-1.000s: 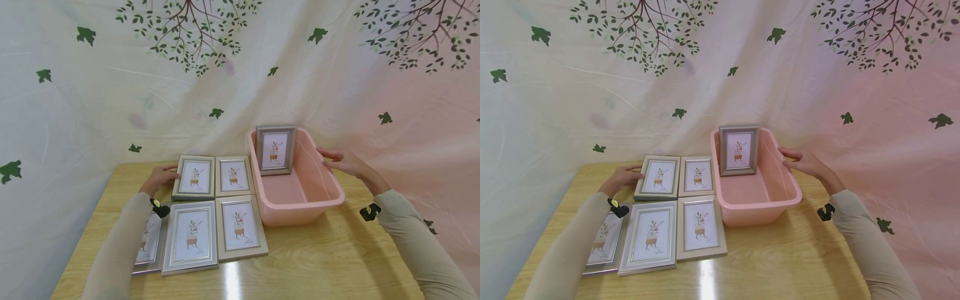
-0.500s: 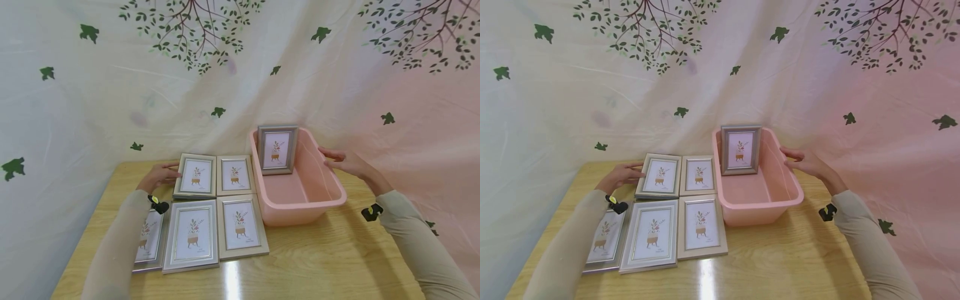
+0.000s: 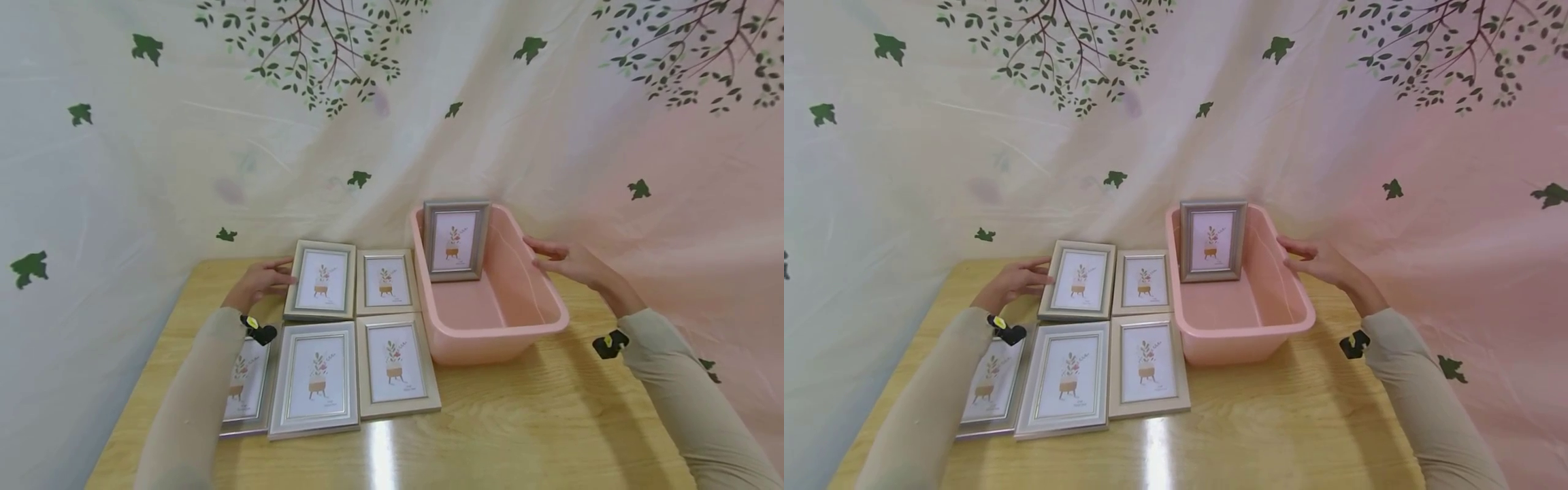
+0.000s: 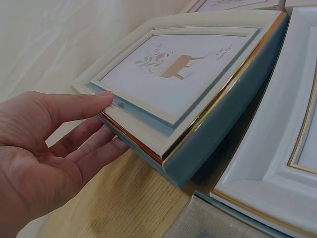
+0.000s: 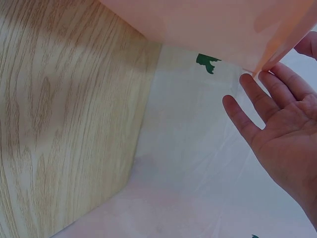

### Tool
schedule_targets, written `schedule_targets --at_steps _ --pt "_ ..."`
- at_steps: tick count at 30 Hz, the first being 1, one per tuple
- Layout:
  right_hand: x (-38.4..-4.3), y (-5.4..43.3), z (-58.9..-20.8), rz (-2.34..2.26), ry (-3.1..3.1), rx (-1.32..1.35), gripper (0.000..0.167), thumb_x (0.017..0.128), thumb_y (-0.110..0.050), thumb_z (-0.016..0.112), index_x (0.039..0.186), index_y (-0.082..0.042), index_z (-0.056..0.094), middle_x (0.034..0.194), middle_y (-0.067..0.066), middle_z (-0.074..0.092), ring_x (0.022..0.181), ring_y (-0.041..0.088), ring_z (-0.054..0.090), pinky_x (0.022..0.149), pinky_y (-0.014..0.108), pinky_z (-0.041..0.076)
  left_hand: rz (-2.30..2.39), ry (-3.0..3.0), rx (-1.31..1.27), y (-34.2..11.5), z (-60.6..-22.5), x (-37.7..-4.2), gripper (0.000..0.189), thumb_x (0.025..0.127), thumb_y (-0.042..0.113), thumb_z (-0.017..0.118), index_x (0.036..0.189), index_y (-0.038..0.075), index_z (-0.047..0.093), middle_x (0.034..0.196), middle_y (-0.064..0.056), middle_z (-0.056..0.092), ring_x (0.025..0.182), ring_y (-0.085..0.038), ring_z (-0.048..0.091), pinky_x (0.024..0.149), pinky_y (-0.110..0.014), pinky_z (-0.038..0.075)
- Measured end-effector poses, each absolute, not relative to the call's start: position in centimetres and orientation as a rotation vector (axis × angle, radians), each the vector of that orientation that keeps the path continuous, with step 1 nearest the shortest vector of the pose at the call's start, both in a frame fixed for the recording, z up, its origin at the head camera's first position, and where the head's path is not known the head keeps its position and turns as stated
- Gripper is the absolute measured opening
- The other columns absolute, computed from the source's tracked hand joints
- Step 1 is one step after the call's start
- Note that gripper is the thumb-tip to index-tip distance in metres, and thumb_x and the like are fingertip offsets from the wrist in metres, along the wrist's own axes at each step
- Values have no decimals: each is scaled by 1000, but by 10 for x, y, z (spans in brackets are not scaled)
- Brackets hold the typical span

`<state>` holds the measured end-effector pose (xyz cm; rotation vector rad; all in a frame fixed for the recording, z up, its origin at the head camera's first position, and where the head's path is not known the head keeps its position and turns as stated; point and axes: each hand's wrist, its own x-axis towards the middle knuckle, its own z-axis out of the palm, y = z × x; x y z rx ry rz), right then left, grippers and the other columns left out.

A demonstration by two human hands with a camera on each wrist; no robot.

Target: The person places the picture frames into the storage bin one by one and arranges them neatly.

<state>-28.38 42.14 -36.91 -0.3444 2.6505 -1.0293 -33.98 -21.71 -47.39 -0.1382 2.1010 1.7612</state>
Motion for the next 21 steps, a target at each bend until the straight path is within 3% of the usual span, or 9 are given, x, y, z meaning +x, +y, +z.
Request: schedule_targets --at_steps 5,9,12,16,21 --pt "-285 421 -369 -1027 2638 -346 66 104 -30 58 161 -16 27 164 23 28 150 52 24 114 76 23 1752 2136 -86 -221 -470 -337 73 97 4 65 160 9 29 157 -30 37 91 -4 67 105 -47 53" --pt "-285 419 -367 -1022 2648 -346 66 104 -32 59 161 -16 28 163 23 29 150 52 24 114 76 24 1759 2165 -54 -226 -469 -336 73 97 4 66 160 8 30 152 -27 43 91 -3 66 95 -38 59" --pt "-285 417 -366 -1023 2656 -351 66 103 -33 59 160 -16 30 163 22 31 150 51 26 115 75 25 1793 2163 -51 -230 -467 -336 72 96 2 66 159 7 31 139 -15 52 88 -3 65 86 -31 60" --pt "-283 417 -367 -1018 2663 -358 65 103 -32 59 160 -15 31 162 23 33 149 51 29 114 74 28 1827 2144 -28 -233 -464 -335 73 96 1 66 159 6 31 122 0 56 89 -3 65 84 -28 59" --pt "-283 419 -368 -1011 2677 -352 65 103 -30 59 160 -14 32 161 24 33 148 52 29 114 75 27 1844 2172 -18 -232 -461 -336 73 94 1 68 158 7 34 118 5 55 89 -2 65 84 -28 59"
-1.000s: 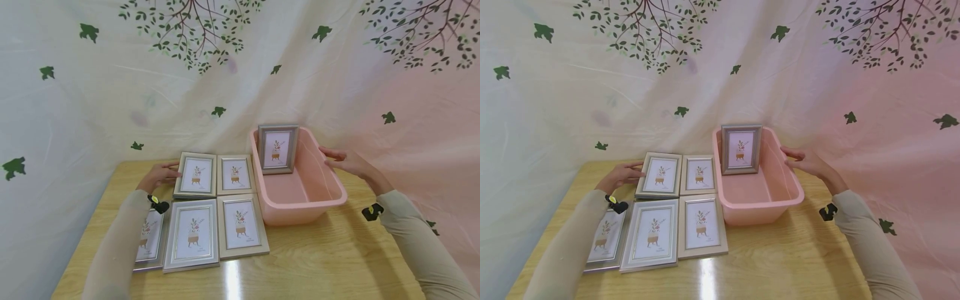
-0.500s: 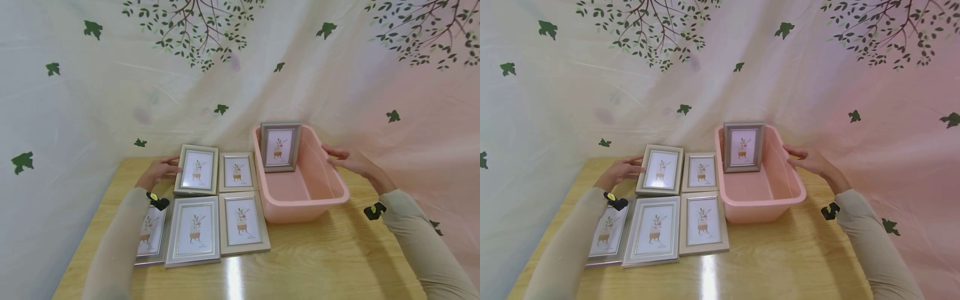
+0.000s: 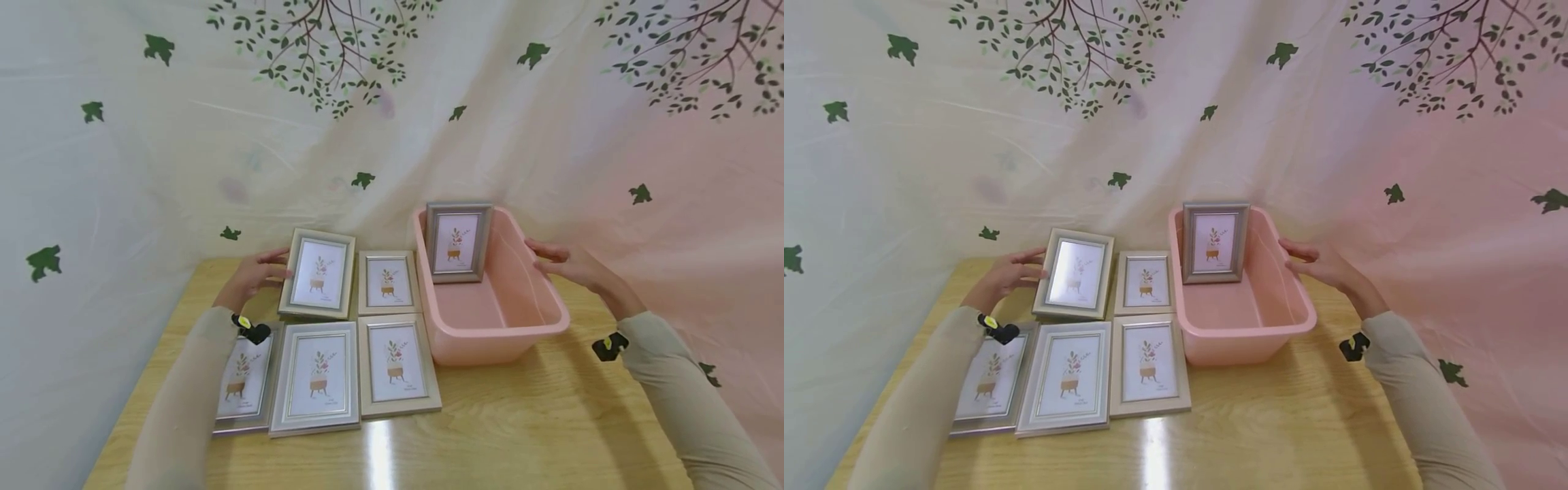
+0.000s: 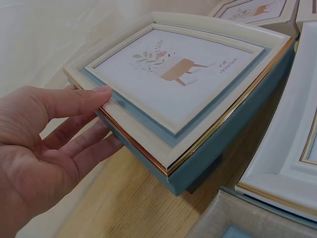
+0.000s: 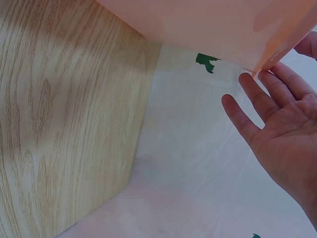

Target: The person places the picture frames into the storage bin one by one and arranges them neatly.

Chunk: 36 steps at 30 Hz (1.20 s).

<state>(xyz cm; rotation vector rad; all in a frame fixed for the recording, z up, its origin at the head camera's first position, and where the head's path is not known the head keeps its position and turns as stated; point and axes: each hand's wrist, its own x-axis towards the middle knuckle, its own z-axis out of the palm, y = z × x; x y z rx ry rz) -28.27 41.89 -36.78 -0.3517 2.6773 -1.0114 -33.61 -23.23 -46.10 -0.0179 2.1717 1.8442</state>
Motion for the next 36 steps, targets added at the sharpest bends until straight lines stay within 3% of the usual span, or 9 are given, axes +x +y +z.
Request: schedule_targets --at_steps 9,14,18,27,36 --pt "-281 421 -368 -1041 2655 -349 66 104 -30 59 160 -13 30 162 24 31 150 52 26 114 76 23 1869 2172 -59 -231 -448 -328 74 93 -1 70 158 7 36 124 1 54 92 -3 65 85 -30 60" --pt "-282 421 -367 -1080 2633 -355 65 104 -26 58 160 -11 29 162 24 31 150 51 24 116 75 21 1838 2181 -102 -228 -434 -318 74 93 -2 69 158 9 35 140 -12 48 99 -8 61 91 -34 60" --pt "-283 421 -369 -1079 2637 -361 64 104 -24 58 160 -11 29 162 24 31 150 51 25 116 75 22 1834 2226 -108 -232 -445 -324 74 93 1 71 158 13 37 143 -11 47 102 -10 59 90 -32 61" --pt "-282 421 -369 -1080 2656 -351 64 103 -28 60 159 -12 32 161 23 33 150 50 27 116 73 24 1861 2256 -81 -229 -439 -325 74 90 -2 72 156 10 40 131 -6 53 88 -4 65 78 -25 62" --pt "-283 422 -371 -1094 2651 -352 65 103 -32 60 159 -13 32 161 23 33 149 50 27 116 74 24 1846 2267 -5 -221 -413 -311 73 89 -7 69 155 3 39 144 -23 45 84 -3 67 77 -24 62"
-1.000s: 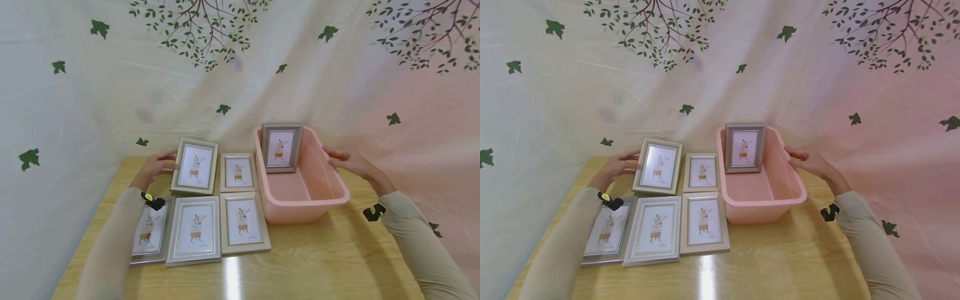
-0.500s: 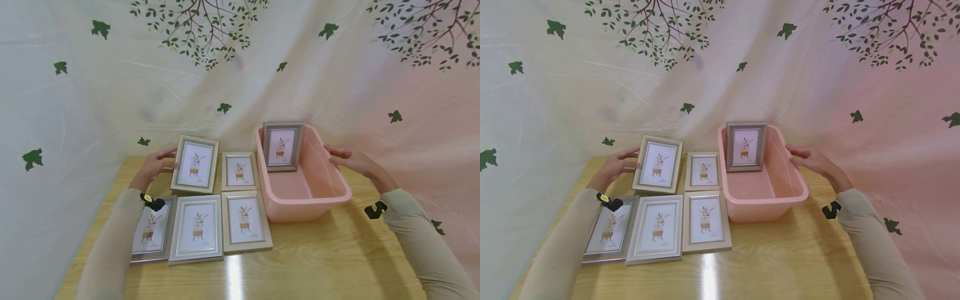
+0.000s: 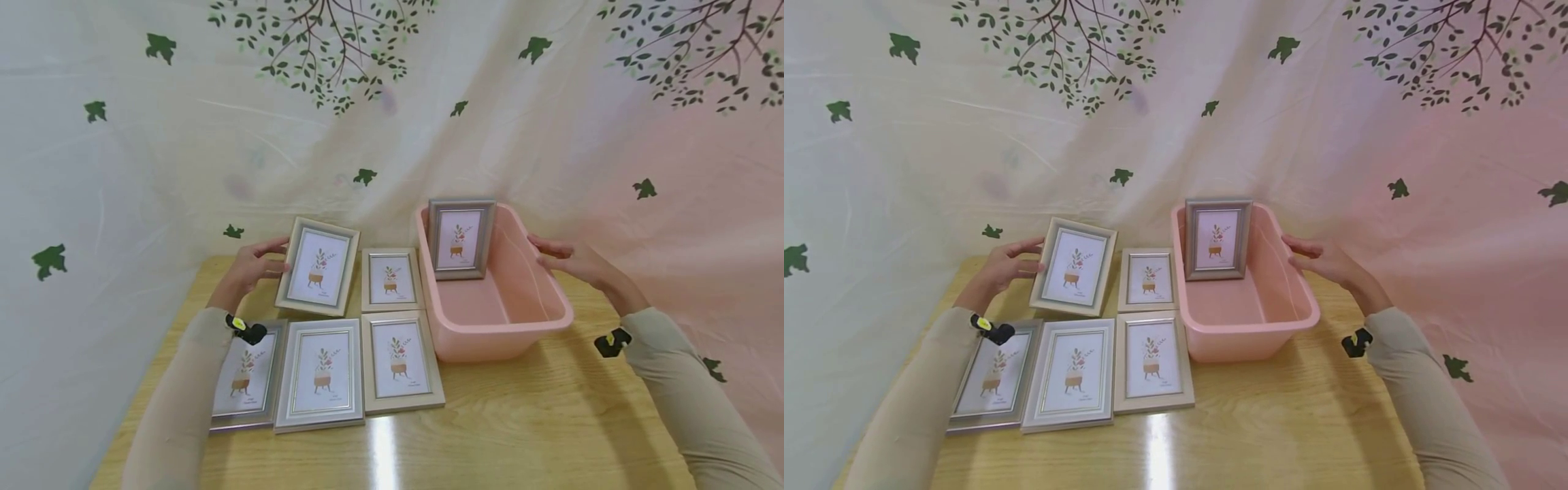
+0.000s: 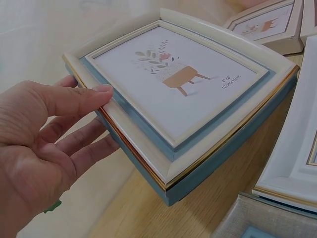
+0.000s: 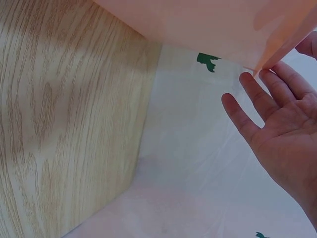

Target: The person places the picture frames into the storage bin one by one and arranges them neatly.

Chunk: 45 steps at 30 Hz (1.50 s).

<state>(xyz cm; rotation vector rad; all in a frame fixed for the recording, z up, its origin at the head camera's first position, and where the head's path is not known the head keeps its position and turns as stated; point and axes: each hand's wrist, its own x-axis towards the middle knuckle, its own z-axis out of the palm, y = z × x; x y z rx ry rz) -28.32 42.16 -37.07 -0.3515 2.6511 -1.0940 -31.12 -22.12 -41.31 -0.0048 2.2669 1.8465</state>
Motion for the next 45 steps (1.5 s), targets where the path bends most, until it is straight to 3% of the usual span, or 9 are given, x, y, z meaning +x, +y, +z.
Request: schedule_targets --at_steps 16,19,26,30,39,45 --pt "-283 423 -370 -1090 2655 -343 64 103 -32 60 159 -14 34 161 22 35 149 48 29 116 72 25 1791 2385 69 -225 -414 -321 71 90 -2 72 154 8 43 148 -24 45 90 -1 67 80 -23 61" --pt "-283 424 -371 -1091 2655 -338 64 103 -32 61 158 -14 35 161 21 35 150 48 29 117 72 25 1811 2392 102 -226 -418 -326 72 90 -2 72 155 9 43 146 -20 47 91 1 67 80 -22 60" --pt "-282 424 -370 -1079 2647 -329 65 103 -35 60 159 -15 33 162 21 33 150 49 27 116 74 24 1894 2380 161 -220 -406 -328 71 88 -3 75 152 8 46 123 2 58 93 0 69 78 -22 61" --pt "-282 424 -371 -1087 2637 -348 65 103 -34 59 159 -14 32 162 22 33 150 49 27 116 74 24 1916 2385 190 -214 -394 -327 71 88 -3 75 152 7 47 117 6 58 91 1 69 77 -21 61" --pt "-282 425 -372 -1104 2642 -368 63 104 -28 59 159 -13 33 161 23 34 148 50 30 115 72 27 1877 2435 225 -191 -362 -331 68 88 3 78 150 15 52 133 -7 56 106 -11 68 81 -23 61" --pt "-284 425 -374 -1112 2634 -371 63 104 -25 57 160 -12 31 162 23 32 149 50 28 116 73 25 1911 2434 265 -174 -345 -336 65 88 2 77 148 15 55 131 -9 59 103 -10 71 80 -23 61"
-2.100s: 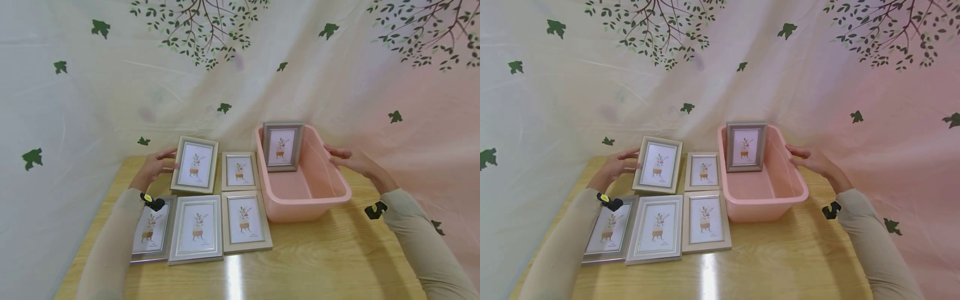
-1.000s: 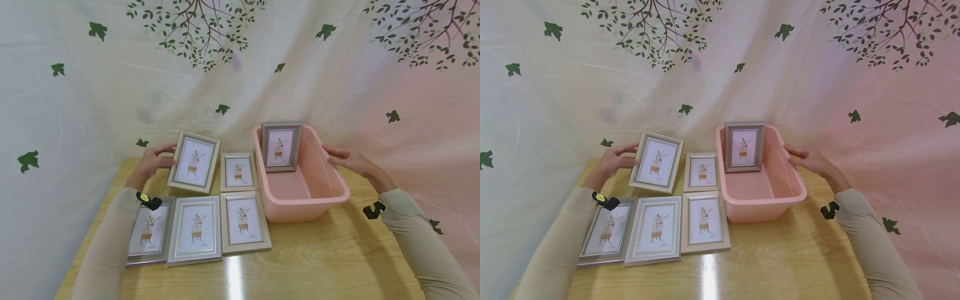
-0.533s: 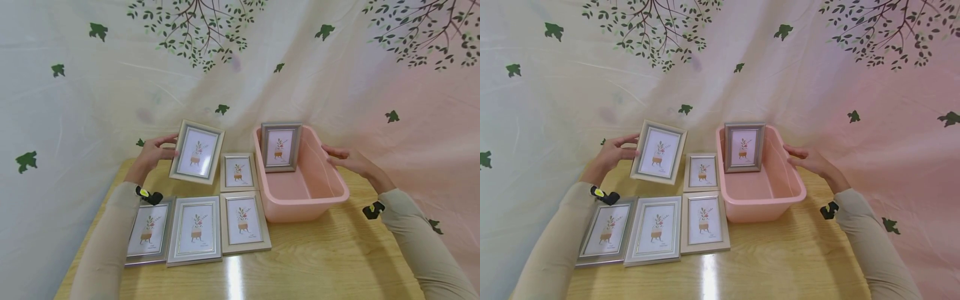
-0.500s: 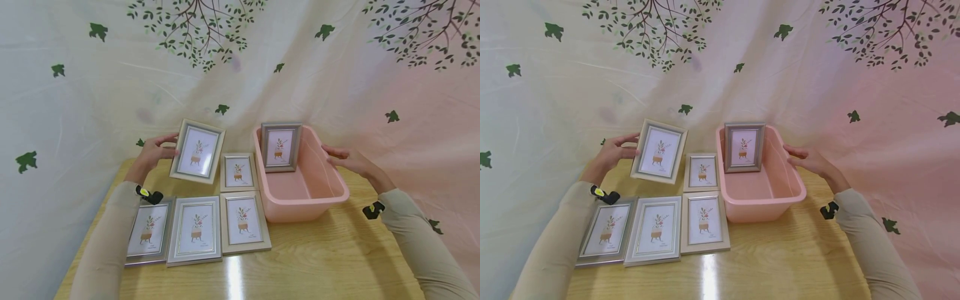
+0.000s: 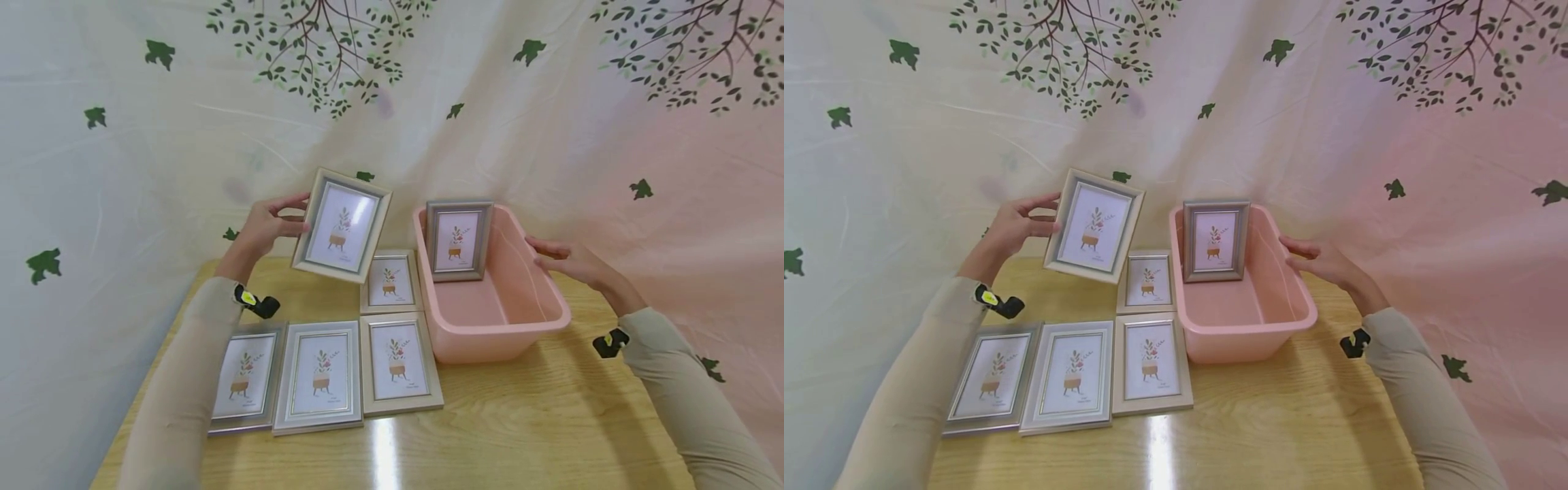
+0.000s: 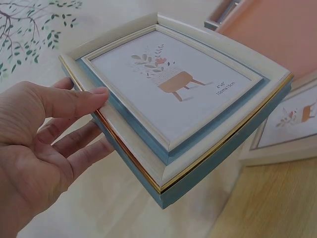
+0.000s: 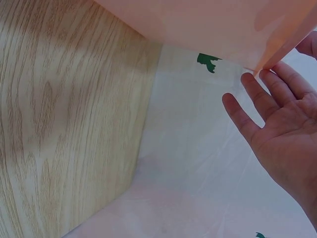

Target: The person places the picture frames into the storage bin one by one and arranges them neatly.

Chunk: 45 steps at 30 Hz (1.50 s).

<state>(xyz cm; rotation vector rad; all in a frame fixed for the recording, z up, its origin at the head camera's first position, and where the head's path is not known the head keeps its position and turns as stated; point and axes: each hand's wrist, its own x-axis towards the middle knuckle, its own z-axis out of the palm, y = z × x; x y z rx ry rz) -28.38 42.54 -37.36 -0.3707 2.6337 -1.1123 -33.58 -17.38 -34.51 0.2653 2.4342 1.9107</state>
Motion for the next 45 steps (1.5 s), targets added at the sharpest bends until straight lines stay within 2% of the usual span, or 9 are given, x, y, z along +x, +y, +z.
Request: schedule_targets --at_steps 6,13,27,33,40,45 --pt "-282 424 -372 -1091 2647 -356 64 104 -30 58 160 -14 32 162 23 32 149 50 28 115 73 25 1929 2421 316 -156 -330 -343 64 88 -1 76 147 15 56 128 -7 60 106 -16 71 81 -24 61" --pt "-283 422 -372 -1067 2651 -338 66 104 -35 58 160 -15 30 163 21 30 151 50 25 115 75 23 1981 2377 390 -137 -315 -352 64 87 -5 75 145 13 58 125 -7 61 105 -16 72 80 -24 62" --pt "-285 424 -373 -1090 2640 -352 65 104 -31 59 160 -14 30 163 22 30 150 50 26 116 73 24 2117 2273 479 -98 -288 -358 62 84 -12 73 141 10 61 120 -8 62 108 -25 73 76 -25 63" --pt "-283 425 -373 -1100 2639 -359 64 104 -29 58 160 -13 30 163 23 31 150 49 27 117 70 26 2162 2228 522 -78 -282 -359 61 84 -14 72 140 10 62 118 -8 62 108 -27 73 75 -25 63" --pt "-282 426 -371 -1064 2664 -339 65 104 -35 59 160 -18 31 164 20 31 151 48 27 117 71 25 2254 2139 576 -55 -280 -360 63 82 -16 73 140 7 62 112 -7 64 96 -19 74 71 -26 63" --pt "-282 426 -371 -1063 2660 -349 65 103 -36 59 160 -19 32 164 18 30 152 47 25 117 72 24 2276 2112 616 -38 -282 -362 61 83 -15 73 139 6 62 111 -7 65 101 -26 75 73 -28 64"
